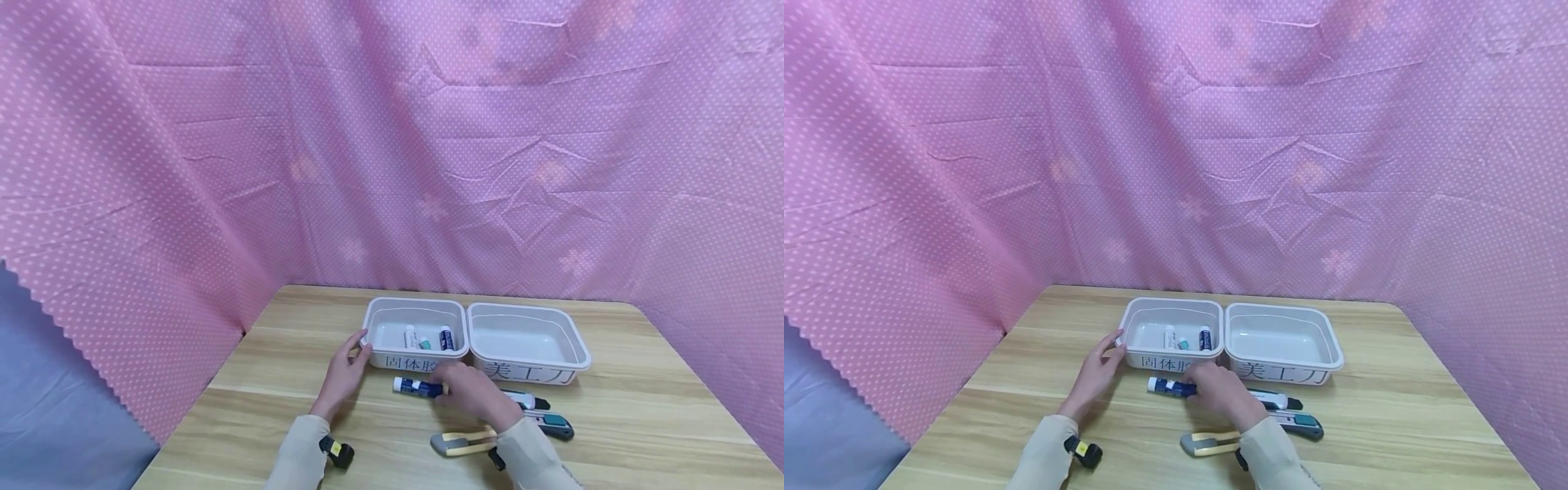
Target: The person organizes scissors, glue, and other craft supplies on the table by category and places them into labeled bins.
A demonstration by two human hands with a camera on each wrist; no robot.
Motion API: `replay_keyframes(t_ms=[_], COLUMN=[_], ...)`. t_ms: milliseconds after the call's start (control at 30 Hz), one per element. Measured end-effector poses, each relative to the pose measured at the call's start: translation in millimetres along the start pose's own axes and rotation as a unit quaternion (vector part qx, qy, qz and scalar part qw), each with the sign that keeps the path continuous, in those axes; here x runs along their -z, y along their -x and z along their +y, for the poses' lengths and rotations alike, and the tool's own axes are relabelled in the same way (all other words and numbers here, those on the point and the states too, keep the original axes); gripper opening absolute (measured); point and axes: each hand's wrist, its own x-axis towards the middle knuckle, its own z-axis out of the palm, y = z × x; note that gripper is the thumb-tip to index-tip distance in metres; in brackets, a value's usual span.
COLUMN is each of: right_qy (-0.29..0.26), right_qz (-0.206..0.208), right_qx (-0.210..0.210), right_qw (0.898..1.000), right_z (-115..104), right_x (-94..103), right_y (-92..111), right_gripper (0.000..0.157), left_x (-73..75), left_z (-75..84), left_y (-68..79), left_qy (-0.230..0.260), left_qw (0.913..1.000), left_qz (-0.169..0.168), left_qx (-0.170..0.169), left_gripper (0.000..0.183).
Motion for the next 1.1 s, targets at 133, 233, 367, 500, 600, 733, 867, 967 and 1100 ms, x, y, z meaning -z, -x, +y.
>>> replay_keyframes(t_ms=[133,233,367,500,600,733,867,967,1100], right_qy=[0.001,-0.005,-0.012,-0.016,-0.021,-0.025,-0.025,-0.025,-0.022], right_qz=[-0.013,-0.024,-0.037,-0.041,-0.042,-0.042,-0.037,-0.030,-0.017], right_qx=[-0.011,-0.025,-0.039,-0.039,-0.036,-0.036,-0.031,-0.020,0.000], right_qw=[1.000,0.999,0.998,0.998,0.998,0.998,0.999,0.999,1.000], right_z=[-1.2,-1.9,-2.4,-2.6,-3.3,-4.1,-3.7,-3.5,-4.7], right_x=[-2.9,-4.6,-7.0,-8.3,-8.7,-8.0,-7.0,-6.1,-3.9], right_y=[0.2,-0.9,-2.5,-3.1,-2.8,-1.4,-0.6,0.0,1.2], right_gripper=[0.031,0.029,0.024,0.023,0.025,0.027,0.028,0.028,0.028], left_x=[-0.5,-0.9,-1.4,-1.4,-1.0,-0.7,-0.7,-0.8,-1.0], left_z=[-1.2,-1.4,-0.9,-1.0,-1.1,-1.5,-2.6,-3.1,-3.1], left_y=[-0.3,-1.1,-0.8,0.0,0.2,0.3,0.6,0.9,0.6], left_qy=[0.001,-0.001,-0.003,-0.003,-0.005,-0.014,-0.018,-0.016,-0.018], left_qw=[1.0000,1.0000,1.0000,1.0000,1.0000,0.9998,0.9997,0.9997,0.9997], left_qz=[-0.002,-0.001,0.001,0.001,0.003,0.006,0.004,0.002,0.003], left_qx=[0.002,0.000,-0.001,0.001,-0.003,-0.016,-0.018,-0.016,-0.014], left_gripper=[0.053,0.053,0.052,0.052,0.051,0.050,0.050,0.050,0.050])
